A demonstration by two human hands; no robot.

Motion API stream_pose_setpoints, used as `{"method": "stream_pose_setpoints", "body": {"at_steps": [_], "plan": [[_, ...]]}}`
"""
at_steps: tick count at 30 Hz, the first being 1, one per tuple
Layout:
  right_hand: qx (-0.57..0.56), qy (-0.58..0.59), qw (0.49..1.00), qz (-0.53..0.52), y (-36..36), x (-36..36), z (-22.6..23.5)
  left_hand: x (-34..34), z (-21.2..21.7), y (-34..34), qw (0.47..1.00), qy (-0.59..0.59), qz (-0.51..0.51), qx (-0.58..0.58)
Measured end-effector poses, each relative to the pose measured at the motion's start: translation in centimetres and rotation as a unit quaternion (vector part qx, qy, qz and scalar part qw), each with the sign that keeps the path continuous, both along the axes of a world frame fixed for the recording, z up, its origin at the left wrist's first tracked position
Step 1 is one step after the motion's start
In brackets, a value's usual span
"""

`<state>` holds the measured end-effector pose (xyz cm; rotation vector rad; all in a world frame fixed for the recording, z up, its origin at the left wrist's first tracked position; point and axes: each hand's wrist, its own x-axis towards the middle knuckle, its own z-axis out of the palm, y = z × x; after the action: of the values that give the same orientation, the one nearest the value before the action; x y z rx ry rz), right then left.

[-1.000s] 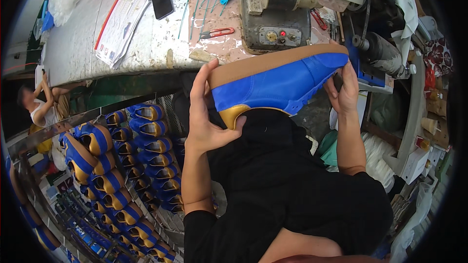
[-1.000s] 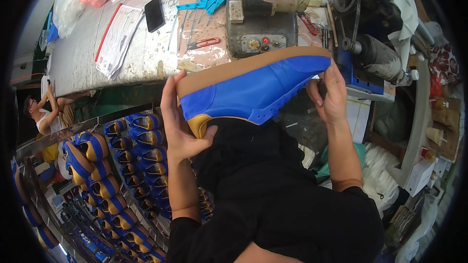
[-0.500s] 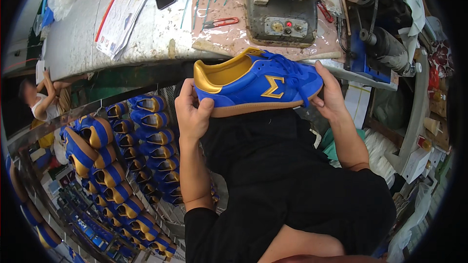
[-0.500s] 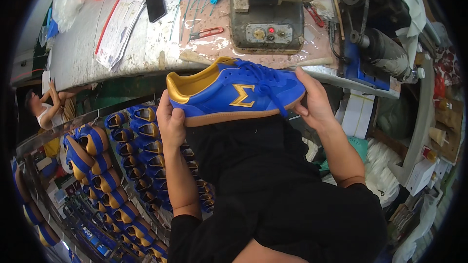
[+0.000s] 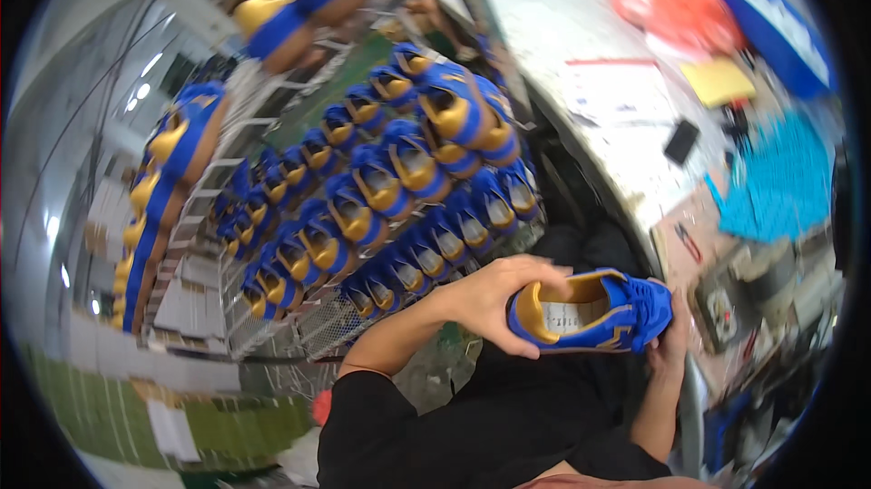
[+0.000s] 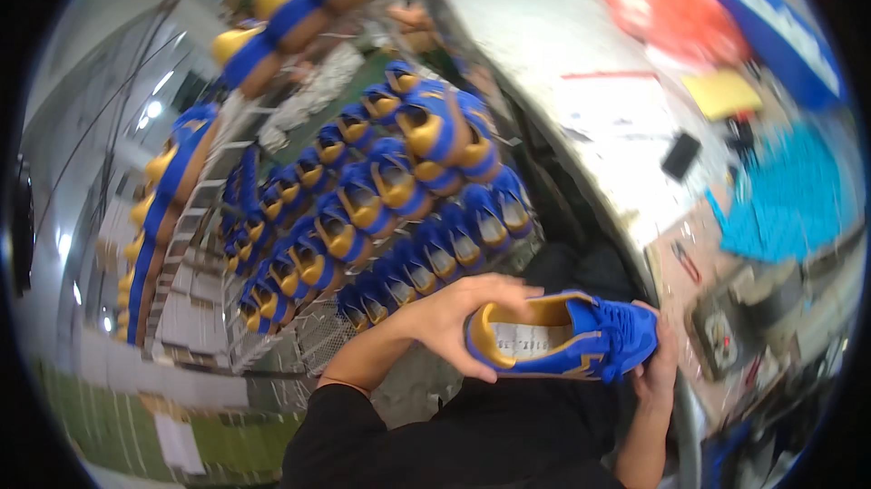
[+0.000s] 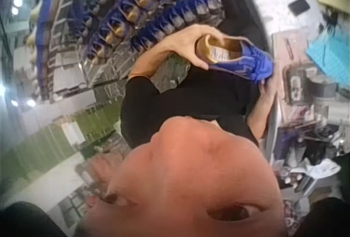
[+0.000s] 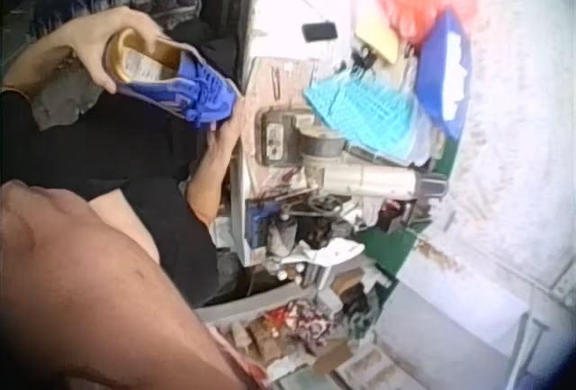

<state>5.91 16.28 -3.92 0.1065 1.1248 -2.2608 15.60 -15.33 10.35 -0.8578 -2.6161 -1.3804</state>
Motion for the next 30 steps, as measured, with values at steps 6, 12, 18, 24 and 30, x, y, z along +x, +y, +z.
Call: {"method": "stream_pose_setpoints", "body": {"at_steps": [6,12,18,24,30], "plan": [[-0.039,0.157,0.983,0.09,-4.9,-0.7,3.2,9.6,8.1,-4.6,0.921,0.251,0.268,0.13],[0.028,0.026,0.993,0.108,-5.3,-1.6,0.1,6.8,23.9,-14.0,0.705,0.52,0.478,0.061],[0.059,-0.026,0.993,0.098,-5.5,-1.0,-2.8,-0.7,34.7,-32.1,0.624,0.274,0.724,0.103],[0.105,-0.072,0.989,0.07,-5.2,-0.2,-5.2,-0.7,30.2,-52.3,0.645,0.092,0.758,0.03],[0.156,-0.103,0.982,0.038,-4.0,-0.4,-8.5,-3.4,26.8,-51.4,0.614,-0.005,0.783,-0.097]]}}
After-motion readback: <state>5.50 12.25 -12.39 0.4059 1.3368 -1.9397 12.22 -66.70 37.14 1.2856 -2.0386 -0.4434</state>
